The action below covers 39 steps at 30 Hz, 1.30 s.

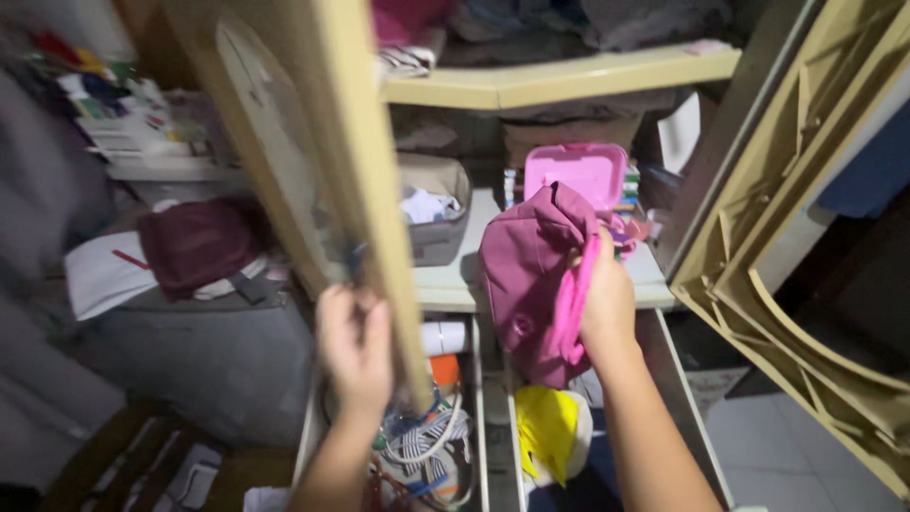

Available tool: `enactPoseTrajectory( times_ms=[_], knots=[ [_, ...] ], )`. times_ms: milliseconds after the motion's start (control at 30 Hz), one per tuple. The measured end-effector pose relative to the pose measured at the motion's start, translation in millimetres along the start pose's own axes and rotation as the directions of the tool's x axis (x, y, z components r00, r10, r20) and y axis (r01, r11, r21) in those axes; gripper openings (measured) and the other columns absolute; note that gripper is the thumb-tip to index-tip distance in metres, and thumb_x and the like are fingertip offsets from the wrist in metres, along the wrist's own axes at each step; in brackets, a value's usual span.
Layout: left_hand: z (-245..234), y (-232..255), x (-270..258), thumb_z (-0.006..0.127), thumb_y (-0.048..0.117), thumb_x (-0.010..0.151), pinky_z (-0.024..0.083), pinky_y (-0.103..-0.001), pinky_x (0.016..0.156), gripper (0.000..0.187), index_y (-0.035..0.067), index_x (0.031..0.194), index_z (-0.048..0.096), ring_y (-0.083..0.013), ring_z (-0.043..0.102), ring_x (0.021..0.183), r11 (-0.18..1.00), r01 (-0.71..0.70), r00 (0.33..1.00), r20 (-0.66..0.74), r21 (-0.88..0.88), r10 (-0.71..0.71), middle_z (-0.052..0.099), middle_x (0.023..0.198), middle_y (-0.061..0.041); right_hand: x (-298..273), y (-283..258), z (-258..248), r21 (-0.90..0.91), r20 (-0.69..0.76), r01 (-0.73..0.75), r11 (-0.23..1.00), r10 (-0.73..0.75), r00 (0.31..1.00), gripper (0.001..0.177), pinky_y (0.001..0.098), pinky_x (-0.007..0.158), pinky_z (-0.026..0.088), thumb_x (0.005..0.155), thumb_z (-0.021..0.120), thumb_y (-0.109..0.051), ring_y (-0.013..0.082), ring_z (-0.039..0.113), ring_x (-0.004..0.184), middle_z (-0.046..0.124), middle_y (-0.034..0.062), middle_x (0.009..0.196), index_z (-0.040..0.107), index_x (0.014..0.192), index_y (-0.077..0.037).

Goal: The person organizes items in a drawer and cabinet by sorting through cables, pouches, phone boxes, cloth items, and accessories by hand, and placing bags into the cabinet.

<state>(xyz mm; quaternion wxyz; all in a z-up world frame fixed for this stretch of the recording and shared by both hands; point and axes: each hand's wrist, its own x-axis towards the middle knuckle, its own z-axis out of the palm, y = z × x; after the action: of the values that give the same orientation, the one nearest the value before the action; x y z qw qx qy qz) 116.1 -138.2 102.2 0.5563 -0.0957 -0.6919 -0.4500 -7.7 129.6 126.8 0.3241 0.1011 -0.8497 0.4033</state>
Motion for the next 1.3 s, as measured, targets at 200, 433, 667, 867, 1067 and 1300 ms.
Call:
enactPoseTrajectory(
  times_ms=[200, 433, 667, 867, 1067, 1300],
  knots=[
    [-71, 35, 3, 0.068, 0.014, 0.100, 0.039, -0.038, 0.113, 0.067, 0.003, 0.151, 0.026, -0.0230, 0.049, 0.125, 0.998, -0.019, 0.970, -0.242, -0.062, 0.004, 0.048, 0.137, -0.014, 56, -21, 58, -0.097, -0.013, 0.062, 0.993, -0.063, 0.998, 0.054, 0.0596, 0.070, 0.051, 0.089, 0.062, -0.016, 0.0522, 0.066, 0.080, 0.069, 0.0303, 0.086, 0.046, 0.139, -0.001],
    [-87, 69, 24, 0.074, 0.010, 0.091, 0.028, -0.055, 0.130, 0.064, -0.001, 0.143, 0.040, -0.0446, 0.033, 0.154, 0.814, -0.099, 0.906, -0.286, 0.572, 0.312, 0.030, 0.164, -0.030, 127, -44, 124, -0.204, -0.039, 0.089, 0.975, -0.099, 0.994, 0.057, 0.0624, 0.073, 0.051, 0.089, 0.058, -0.011, 0.0523, 0.068, 0.079, 0.070, 0.0311, 0.084, 0.044, 0.143, -0.002],
    [-96, 20, 29, 0.072, 0.008, 0.086, 0.020, -0.063, 0.132, 0.047, 0.003, 0.129, 0.052, -0.0477, 0.026, 0.153, 0.659, -0.225, 0.810, -0.238, 0.718, 0.536, 0.031, 0.158, -0.023, 124, -63, 156, -0.326, 0.080, 0.287, 0.901, -0.276, 0.958, 0.044, 0.0544, 0.070, 0.055, 0.097, 0.055, -0.013, 0.0418, 0.071, 0.084, 0.073, 0.0217, 0.098, 0.050, 0.141, -0.012],
    [12, -49, 31, 0.067, 0.016, 0.098, 0.033, -0.042, 0.125, 0.066, -0.003, 0.153, 0.037, -0.0298, 0.047, 0.146, 0.961, 0.145, 0.966, -0.176, -0.237, -0.189, 0.045, 0.159, -0.017, 84, -112, 176, -0.233, -0.050, 0.676, 0.699, -0.703, 0.710, 0.056, 0.0468, 0.073, 0.058, 0.083, 0.061, -0.009, 0.0396, 0.070, 0.095, 0.063, 0.0278, 0.132, 0.061, 0.139, -0.019],
    [61, -162, 112, 0.065, 0.027, 0.092, 0.047, -0.046, 0.106, 0.071, 0.007, 0.153, 0.037, -0.0342, 0.056, 0.130, 0.201, 0.551, 0.693, 0.310, -0.810, -0.651, 0.054, 0.145, -0.019, 65, -125, 186, -0.032, -0.036, 0.932, 0.360, -0.933, 0.359, 0.048, 0.0498, 0.104, 0.051, 0.087, 0.063, -0.011, 0.0416, 0.062, 0.123, 0.059, 0.0257, 0.138, 0.060, 0.135, -0.014],
    [93, -256, 143, 0.061, 0.002, 0.089, 0.052, -0.049, 0.104, 0.059, 0.014, 0.145, 0.047, -0.0319, 0.061, 0.123, 0.040, 0.427, 0.740, 0.324, -0.903, -0.589, 0.060, 0.137, -0.012, 88, -114, 162, 0.039, 0.275, 0.823, 0.567, -0.798, 0.536, 0.067, 0.0612, 0.115, 0.018, 0.069, 0.072, -0.015, 0.0394, 0.036, 0.144, 0.040, 0.0190, 0.154, 0.063, 0.135, -0.018]
  ],
)
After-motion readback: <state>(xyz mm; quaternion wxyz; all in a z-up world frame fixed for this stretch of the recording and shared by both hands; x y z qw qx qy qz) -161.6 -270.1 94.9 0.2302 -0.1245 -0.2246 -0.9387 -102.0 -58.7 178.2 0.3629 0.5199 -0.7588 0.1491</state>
